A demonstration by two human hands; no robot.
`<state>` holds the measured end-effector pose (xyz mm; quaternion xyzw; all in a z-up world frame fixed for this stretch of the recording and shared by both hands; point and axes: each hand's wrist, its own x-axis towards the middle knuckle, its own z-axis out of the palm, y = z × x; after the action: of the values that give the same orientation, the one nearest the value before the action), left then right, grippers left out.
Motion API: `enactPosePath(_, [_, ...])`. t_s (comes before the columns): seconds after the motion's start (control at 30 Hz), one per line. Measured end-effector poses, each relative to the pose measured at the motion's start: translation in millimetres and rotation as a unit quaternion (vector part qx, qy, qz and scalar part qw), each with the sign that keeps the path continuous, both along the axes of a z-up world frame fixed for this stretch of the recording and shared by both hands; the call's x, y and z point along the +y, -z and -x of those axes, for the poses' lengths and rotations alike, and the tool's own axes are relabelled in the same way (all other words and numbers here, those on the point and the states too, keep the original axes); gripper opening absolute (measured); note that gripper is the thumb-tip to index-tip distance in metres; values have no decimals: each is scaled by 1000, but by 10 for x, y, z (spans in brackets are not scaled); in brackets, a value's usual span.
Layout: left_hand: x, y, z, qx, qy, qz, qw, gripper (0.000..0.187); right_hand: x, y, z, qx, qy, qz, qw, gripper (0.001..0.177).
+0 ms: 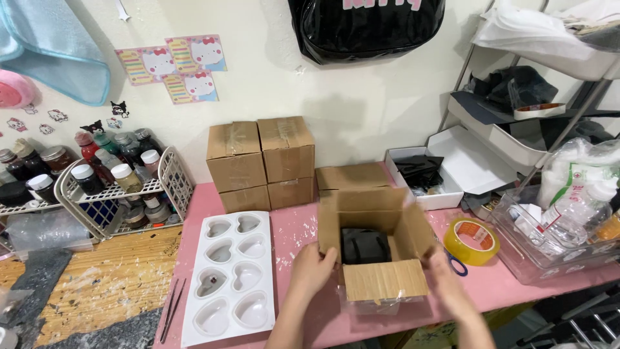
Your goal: Assembling small cardboard boxes, placing items inside, and sealing them with tape in a craft workshop.
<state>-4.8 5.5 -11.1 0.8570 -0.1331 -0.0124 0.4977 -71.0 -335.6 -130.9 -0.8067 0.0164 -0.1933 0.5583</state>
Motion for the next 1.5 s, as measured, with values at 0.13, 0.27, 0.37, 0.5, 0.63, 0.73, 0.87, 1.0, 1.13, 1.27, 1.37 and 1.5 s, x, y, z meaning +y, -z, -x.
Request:
enactPosePath(0.13, [190,177,61,-32,-62,39,997,31,617,-295,86,-19,-108,-54,992,68])
enactPosePath(0.27, [429,483,74,3,-81,172,982,31,1020,-229,6,10,-112,-220,969,77])
enactPosePath(0.37, [446,565,95,-32,-86,190,977,33,1095,-17,-30,5,-119,-289,950,81])
enactPosePath(0.5, [407,549,152,-106,-136,161,972,39,1129,-12,-20,-58,-188,-308,931,85])
enactPosePath(0.63, [401,543,182,-101,-116,199,968,37,1159,-58,4,-54,-210,-304,928,85])
enactPosePath(0.73, [386,558,190,-78,-101,259,957,36,1118,46,-37,-44,-194,-302,932,83])
enactPosePath(0.87, [394,591,175,-81,-110,221,966,40,1049,224,-84,-23,-167,-315,934,78])
enactPosePath(1.0, [415,728,121,-118,-131,201,964,43,1049,201,-66,-2,-154,-319,935,74])
enactPosePath(1.13, [432,795,112,-116,-134,237,955,39,1128,-20,-32,-24,-167,-310,936,75])
enactPosePath(1.27, [432,735,136,-81,-120,237,961,39,1043,-727,-68,-26,-87,-195,977,67])
enactPosePath(1.37, [400,673,162,-65,-106,218,968,38,728,-1351,-421,7,33,-155,987,50])
enactPosePath(1.5, [369,510,231,-26,-93,157,983,39,-1029,-31,-2402,-120,75,-151,978,29])
